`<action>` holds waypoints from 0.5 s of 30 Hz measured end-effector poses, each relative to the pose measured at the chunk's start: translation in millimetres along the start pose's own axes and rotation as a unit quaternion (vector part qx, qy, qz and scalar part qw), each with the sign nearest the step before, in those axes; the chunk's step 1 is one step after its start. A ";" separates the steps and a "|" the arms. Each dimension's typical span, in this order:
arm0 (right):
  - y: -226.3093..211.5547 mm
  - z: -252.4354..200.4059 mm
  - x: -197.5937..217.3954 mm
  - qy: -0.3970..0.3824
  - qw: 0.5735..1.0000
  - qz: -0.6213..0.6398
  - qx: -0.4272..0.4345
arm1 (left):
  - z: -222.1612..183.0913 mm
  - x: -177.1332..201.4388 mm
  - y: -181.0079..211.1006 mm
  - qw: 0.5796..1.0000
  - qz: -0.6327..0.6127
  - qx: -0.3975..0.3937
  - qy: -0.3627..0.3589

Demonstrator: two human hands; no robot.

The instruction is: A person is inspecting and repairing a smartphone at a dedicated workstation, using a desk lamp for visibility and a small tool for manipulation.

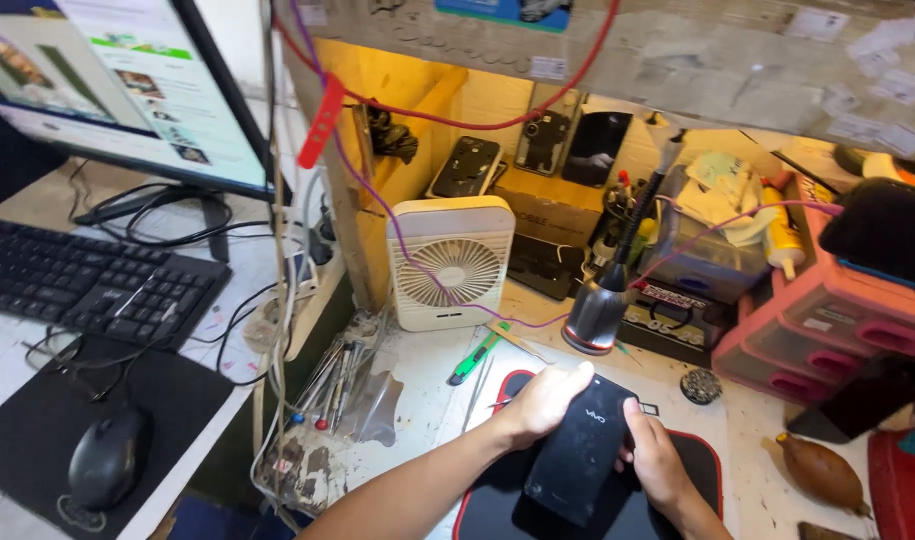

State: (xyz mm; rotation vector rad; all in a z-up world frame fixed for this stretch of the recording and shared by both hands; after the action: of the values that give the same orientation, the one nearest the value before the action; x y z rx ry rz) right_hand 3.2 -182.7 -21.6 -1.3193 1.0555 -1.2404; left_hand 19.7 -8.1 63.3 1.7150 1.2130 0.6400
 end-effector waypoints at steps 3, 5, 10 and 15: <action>-13.4 0.9 -5.1 -0.016 0.999 0.042 0.015 | 19.9 -6.0 -13.1 0.998 -0.038 -0.011 -0.039; -16.0 1.2 -2.4 0.005 0.999 0.042 0.004 | 23.0 -11.7 -15.2 0.994 -0.068 0.003 -0.082; -10.2 4.0 20.1 0.138 0.988 0.056 -0.030 | 17.7 -28.7 -2.2 0.976 -0.123 0.018 -0.177; -24.4 10.0 33.2 0.155 0.978 0.129 0.060 | 32.9 -20.8 -8.0 0.994 -0.035 -0.010 -0.104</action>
State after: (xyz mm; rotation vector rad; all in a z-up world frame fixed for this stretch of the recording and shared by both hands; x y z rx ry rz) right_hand 15.5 -211.6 7.0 -0.8803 1.3030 -1.3136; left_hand 34.8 -38.9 43.2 1.6703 1.1107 0.4186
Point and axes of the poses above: each hand's wrist, its own z-axis towards the middle knuckle, its own x-axis out of the back of the hand, y = z × x, the point moved 7 cm from there along z, towards the middle knuckle, and after that the axes turned 14 degrees about x, right-handed, at the moved point
